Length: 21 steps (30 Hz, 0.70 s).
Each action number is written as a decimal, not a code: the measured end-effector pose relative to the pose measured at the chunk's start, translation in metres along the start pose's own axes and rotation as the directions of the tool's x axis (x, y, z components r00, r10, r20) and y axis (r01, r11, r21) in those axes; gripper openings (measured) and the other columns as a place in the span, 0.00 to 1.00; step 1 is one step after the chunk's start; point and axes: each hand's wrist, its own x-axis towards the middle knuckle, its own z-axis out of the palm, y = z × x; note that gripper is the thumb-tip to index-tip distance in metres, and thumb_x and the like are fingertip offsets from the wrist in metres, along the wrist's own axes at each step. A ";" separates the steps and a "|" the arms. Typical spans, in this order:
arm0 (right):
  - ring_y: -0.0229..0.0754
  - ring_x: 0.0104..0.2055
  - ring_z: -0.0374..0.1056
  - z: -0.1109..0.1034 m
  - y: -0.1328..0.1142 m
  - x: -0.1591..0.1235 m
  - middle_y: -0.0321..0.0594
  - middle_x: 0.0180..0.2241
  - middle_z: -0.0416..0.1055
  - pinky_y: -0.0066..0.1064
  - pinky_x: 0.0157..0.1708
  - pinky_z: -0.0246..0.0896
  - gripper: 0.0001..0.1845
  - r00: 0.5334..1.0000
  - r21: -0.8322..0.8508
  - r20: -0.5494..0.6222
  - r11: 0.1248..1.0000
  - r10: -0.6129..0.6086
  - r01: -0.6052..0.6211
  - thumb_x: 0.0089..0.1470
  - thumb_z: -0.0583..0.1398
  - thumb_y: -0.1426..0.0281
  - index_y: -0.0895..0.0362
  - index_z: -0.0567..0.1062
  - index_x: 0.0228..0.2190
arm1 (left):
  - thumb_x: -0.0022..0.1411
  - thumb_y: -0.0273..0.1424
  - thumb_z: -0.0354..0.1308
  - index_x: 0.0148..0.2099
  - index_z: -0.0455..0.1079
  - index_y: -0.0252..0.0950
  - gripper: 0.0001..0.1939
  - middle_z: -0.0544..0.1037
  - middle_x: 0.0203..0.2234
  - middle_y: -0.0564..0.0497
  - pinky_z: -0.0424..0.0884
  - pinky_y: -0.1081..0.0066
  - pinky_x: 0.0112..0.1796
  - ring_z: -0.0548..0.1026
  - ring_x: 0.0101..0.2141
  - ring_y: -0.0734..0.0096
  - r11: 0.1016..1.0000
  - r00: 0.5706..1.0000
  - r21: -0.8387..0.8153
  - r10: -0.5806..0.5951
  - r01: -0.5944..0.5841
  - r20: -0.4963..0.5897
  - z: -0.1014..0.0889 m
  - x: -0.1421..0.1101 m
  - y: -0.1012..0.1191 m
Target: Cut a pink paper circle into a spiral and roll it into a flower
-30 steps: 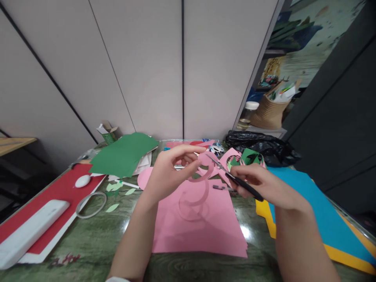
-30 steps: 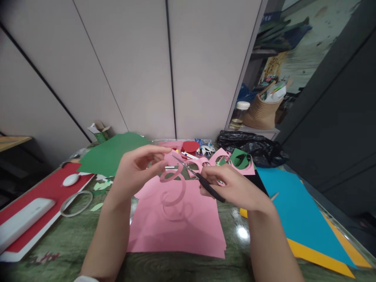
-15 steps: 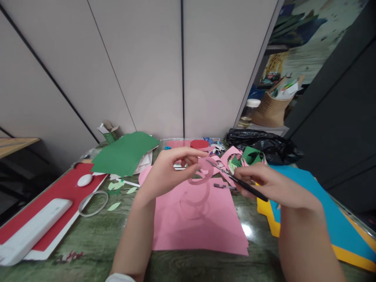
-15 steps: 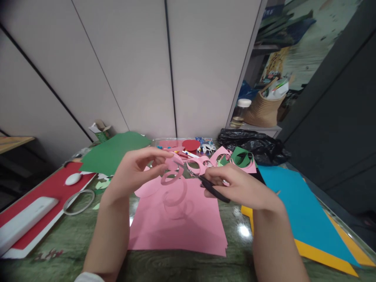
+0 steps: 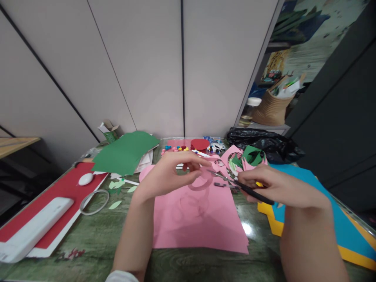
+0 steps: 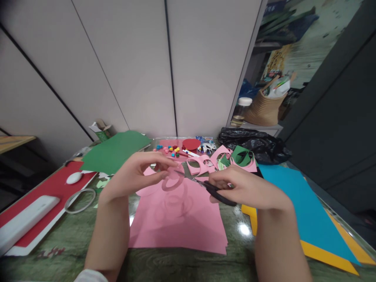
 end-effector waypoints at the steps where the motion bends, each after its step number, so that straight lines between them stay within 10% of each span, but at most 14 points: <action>1: 0.31 0.20 0.47 0.000 0.000 0.000 0.30 0.17 0.55 0.26 0.20 0.40 0.16 1.000 0.001 0.005 1.000 0.003 -0.003 0.50 0.55 0.67 0.57 0.57 0.16 | 0.54 0.23 0.54 0.42 0.73 0.38 0.13 0.78 0.35 0.48 0.69 0.73 0.31 0.72 0.29 0.75 1.000 1.000 0.006 -0.003 0.003 0.010 0.000 0.000 0.000; 9: 0.32 0.21 0.50 0.001 -0.001 0.000 0.31 0.19 0.58 0.26 0.21 0.43 0.15 1.000 -0.034 0.010 0.999 0.003 -0.003 0.51 0.54 0.68 0.57 0.57 0.17 | 0.56 0.22 0.52 0.43 0.73 0.39 0.14 0.78 0.36 0.48 0.68 0.74 0.29 0.71 0.30 0.74 1.000 1.000 -0.004 -0.013 0.013 0.011 0.000 0.000 0.003; 21: 0.32 0.21 0.51 0.010 -0.002 0.011 0.29 0.18 0.55 0.25 0.21 0.44 0.14 0.966 0.052 -0.259 0.999 0.014 0.000 0.50 0.54 0.66 0.56 0.55 0.19 | 0.54 0.29 0.59 0.44 0.71 0.38 0.14 0.75 0.24 0.52 0.70 0.75 0.29 0.72 0.26 0.76 0.979 0.902 -0.200 -0.130 0.050 -0.411 0.025 0.009 -0.001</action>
